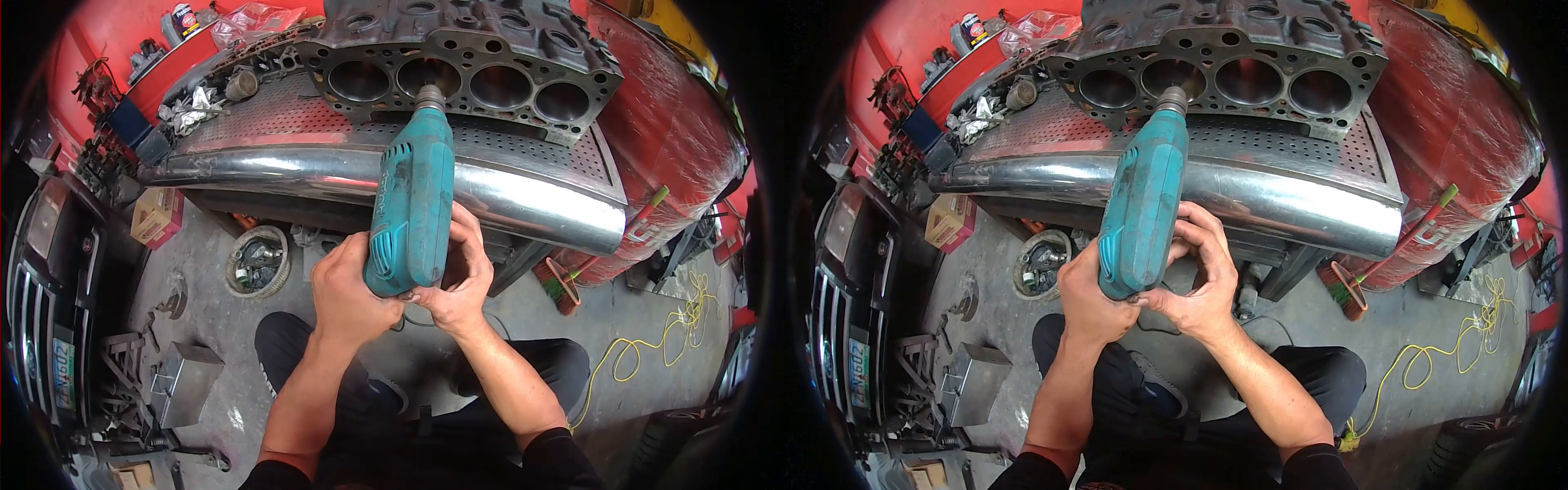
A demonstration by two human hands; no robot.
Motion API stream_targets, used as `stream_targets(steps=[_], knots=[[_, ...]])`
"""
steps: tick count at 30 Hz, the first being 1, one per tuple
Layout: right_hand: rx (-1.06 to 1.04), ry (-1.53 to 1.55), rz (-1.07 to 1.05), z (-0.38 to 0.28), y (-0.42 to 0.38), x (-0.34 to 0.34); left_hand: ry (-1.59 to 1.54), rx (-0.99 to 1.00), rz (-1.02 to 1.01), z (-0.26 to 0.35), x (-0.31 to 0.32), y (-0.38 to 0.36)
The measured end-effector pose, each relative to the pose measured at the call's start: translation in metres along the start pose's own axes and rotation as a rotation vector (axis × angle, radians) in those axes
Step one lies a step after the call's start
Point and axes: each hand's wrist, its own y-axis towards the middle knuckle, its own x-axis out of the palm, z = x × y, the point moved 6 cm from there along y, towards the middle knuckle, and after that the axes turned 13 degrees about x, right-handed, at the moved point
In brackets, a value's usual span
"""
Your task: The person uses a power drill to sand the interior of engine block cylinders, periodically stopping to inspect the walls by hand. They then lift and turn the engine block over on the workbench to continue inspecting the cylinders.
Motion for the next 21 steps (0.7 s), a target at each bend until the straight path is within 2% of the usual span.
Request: stream_targets(steps=[21], knots=[[0.026,-0.014,0.010,0.0057,0.0074,-0.0043,0.017,-0.027,-0.030,-0.0047,0.0054,0.0069]])
